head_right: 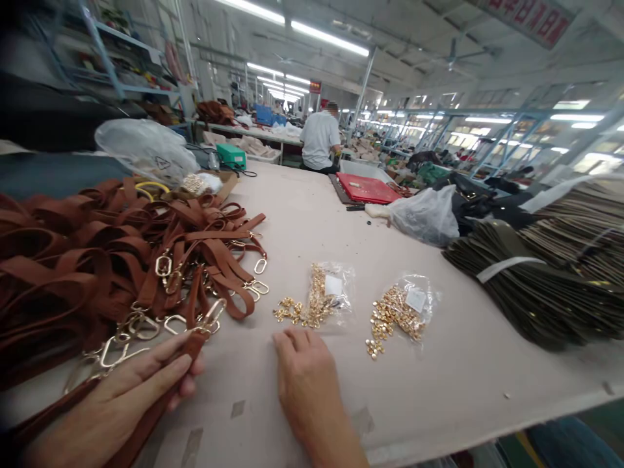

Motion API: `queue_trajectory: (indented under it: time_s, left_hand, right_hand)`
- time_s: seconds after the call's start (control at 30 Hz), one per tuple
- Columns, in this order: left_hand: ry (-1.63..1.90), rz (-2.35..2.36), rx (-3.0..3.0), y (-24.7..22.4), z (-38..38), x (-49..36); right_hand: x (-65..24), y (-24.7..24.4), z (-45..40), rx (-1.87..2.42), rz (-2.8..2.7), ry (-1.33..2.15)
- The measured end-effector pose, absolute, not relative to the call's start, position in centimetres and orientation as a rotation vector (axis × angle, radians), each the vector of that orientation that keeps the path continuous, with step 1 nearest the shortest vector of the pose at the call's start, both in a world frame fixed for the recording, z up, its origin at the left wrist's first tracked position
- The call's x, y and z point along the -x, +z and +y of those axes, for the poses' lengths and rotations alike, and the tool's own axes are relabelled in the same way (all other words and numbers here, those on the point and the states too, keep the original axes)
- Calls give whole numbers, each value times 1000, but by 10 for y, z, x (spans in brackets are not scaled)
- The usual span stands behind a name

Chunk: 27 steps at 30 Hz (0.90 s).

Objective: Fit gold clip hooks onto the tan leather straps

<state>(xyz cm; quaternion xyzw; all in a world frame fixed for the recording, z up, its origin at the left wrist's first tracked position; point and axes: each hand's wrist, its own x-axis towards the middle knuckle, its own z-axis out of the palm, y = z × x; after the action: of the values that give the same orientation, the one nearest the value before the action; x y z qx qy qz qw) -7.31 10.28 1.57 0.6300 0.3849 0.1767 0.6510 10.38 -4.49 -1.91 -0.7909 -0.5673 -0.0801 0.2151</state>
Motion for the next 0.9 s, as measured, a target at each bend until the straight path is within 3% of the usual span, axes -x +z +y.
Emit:
queue_trajectory:
  time_s: [0.17, 0.3, 0.6, 0.73, 0.9]
  left_hand:
    - [295, 759, -1301, 1, 100, 83]
    - [258, 696, -1295, 0, 93, 82]
    - [186, 549, -1358, 13, 61, 80]
    - [150, 472, -1326, 12, 45, 76]
    - [137, 434, -1402, 13, 33, 73]
  right_hand:
    - [-98, -27, -9, 2382, -1660, -413]
    - [-100, -27, -13, 2194, -1545, -431]
    - [-46, -9, -58, 1390, -536, 757]
    - [-33, -19, -68, 1243, -420, 875]
    - [-37, -15, -86, 1374, -428, 896]
